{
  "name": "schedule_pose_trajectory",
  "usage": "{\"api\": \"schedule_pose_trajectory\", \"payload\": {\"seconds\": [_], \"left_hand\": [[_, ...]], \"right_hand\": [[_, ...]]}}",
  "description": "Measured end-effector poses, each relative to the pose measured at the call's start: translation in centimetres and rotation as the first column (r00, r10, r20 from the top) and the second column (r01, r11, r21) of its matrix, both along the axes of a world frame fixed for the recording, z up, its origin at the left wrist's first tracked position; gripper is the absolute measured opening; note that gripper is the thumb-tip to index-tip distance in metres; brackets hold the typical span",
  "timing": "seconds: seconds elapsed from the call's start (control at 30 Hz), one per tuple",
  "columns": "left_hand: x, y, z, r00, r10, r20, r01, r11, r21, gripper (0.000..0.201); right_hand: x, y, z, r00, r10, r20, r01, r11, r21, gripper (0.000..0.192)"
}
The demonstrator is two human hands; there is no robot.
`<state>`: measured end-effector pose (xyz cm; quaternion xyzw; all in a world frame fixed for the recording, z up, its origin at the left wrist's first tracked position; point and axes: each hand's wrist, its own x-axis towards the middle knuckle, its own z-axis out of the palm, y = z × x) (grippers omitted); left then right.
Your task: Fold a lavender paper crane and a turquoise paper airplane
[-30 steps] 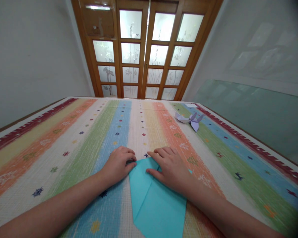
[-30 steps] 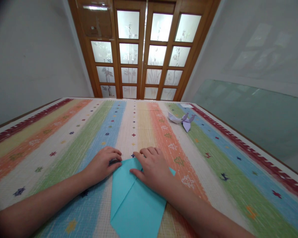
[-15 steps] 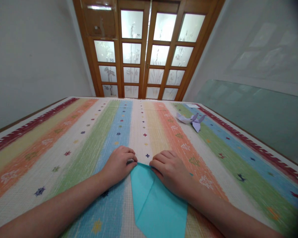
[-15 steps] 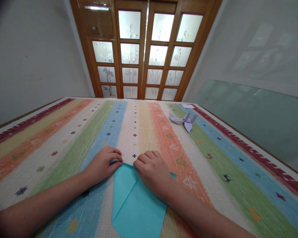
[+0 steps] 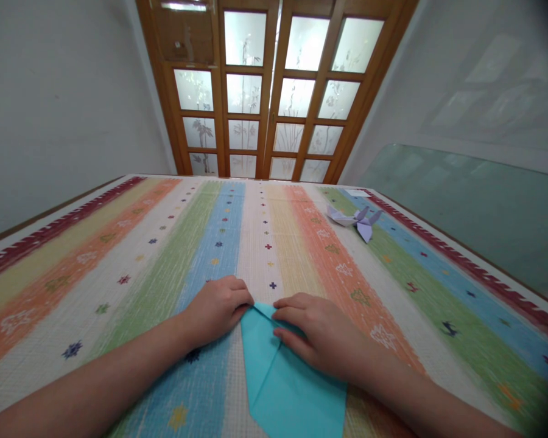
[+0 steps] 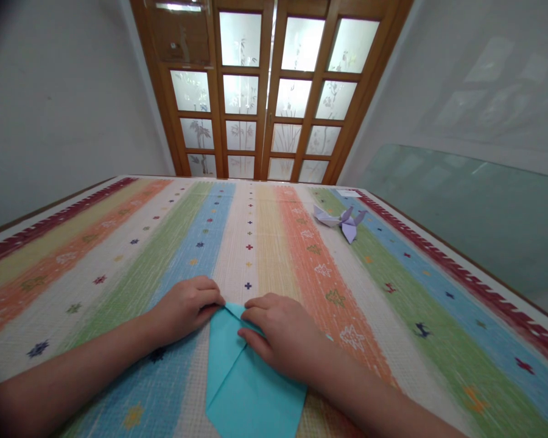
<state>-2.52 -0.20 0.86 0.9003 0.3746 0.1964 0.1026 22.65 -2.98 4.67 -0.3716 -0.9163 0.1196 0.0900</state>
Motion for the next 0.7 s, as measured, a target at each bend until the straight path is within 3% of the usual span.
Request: {"api": "schedule_pose_trajectory", "payload": {"seconds": [0.5, 0.7], "left_hand": [[0.1, -0.3, 0.6, 0.984, -0.133, -0.123, 0.152, 0.974, 0.168, 0.020], [0.0, -0.3, 0.6, 0.976, -0.153, -0.155, 0.176, 0.973, 0.152, 0.020]], "right_hand": [[0.4, 0.7, -1.5, 0.987, 0.056, -0.153, -0.057, 0.998, -0.002, 0.020], [0.6, 1.4, -1.6, 0.976, 0.158, -0.150, -0.153, 0.987, 0.040, 0.025]]}}
